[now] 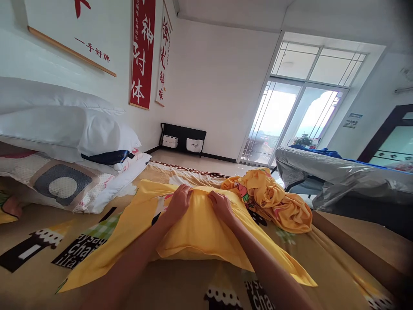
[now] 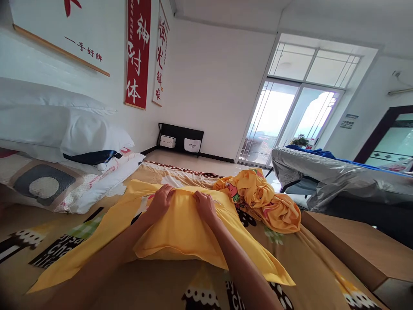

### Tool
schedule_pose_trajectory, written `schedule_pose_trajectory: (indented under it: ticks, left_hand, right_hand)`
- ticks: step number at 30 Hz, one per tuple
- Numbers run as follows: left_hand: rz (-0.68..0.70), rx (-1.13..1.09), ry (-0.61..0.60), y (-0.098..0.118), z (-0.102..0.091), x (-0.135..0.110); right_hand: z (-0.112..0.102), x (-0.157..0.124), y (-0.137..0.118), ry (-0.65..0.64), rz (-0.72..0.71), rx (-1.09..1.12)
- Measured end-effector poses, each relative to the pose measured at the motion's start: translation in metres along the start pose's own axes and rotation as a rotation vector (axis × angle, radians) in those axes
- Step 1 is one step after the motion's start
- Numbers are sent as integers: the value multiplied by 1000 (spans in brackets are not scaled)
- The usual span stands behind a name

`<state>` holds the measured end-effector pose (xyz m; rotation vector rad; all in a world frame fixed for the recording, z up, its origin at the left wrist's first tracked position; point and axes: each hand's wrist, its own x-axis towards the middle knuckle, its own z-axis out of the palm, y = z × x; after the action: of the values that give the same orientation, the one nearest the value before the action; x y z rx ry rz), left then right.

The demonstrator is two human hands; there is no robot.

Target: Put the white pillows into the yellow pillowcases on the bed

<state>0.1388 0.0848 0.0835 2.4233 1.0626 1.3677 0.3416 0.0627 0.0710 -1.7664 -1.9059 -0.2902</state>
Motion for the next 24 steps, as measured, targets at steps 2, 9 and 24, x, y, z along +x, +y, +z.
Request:
schedule_pose_trajectory:
  ticks: [2, 9, 24]
  left_hand:
    - [-5, -12, -44, 1, 2, 0]
    - [16, 222, -228, -25, -3, -5]
    - [34, 344, -302, -30, -18, -11]
  right_hand:
    - [0, -2, 4, -18, -6, 4]
    - [-10, -5, 15, -118, -155, 29]
    - [-8, -11, 21, -170, -165, -72]
